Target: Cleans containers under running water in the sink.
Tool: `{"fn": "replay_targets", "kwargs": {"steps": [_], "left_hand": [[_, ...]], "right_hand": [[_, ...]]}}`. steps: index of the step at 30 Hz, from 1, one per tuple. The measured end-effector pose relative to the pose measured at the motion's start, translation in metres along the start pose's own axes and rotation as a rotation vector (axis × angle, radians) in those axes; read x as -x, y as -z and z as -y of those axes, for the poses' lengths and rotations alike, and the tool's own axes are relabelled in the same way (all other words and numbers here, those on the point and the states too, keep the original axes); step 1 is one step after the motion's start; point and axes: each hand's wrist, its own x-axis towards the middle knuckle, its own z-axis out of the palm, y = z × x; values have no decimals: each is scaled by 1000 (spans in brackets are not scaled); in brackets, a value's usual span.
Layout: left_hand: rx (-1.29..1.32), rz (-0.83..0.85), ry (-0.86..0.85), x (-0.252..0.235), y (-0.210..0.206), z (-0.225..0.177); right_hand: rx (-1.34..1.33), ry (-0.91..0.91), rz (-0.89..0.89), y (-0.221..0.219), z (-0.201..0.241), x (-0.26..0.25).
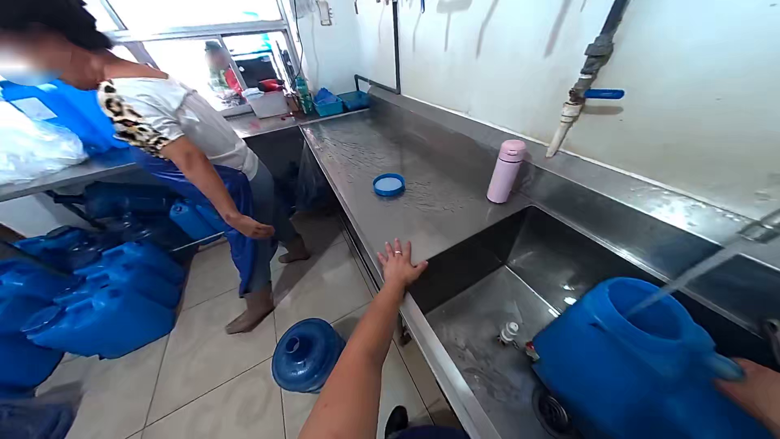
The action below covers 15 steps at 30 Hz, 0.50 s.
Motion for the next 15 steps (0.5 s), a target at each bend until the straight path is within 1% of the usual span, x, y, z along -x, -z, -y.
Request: {"fn": "replay_targets", "kwargs": {"steps": [2,3,5,7,10,15], "left_hand": [[55,-69,72,14,-2,1],[70,-92,95,16,-5,3],[45,-92,105,11,-10,4],[-1,-74,102,4,-13,3],[-41,-74,101,-3,-15,1],[-78,-81,104,-7,-15,-1]], "right_hand": [[-11,-24,-94,-7,5,7],[-19,-38,-110,-6,11,19],[-15,-91,-80,2,27,36],[-17,-122,-47,8,37,41],[-10,-153,-8,8,38,39],[-7,-190,2,8,38,34]]}}
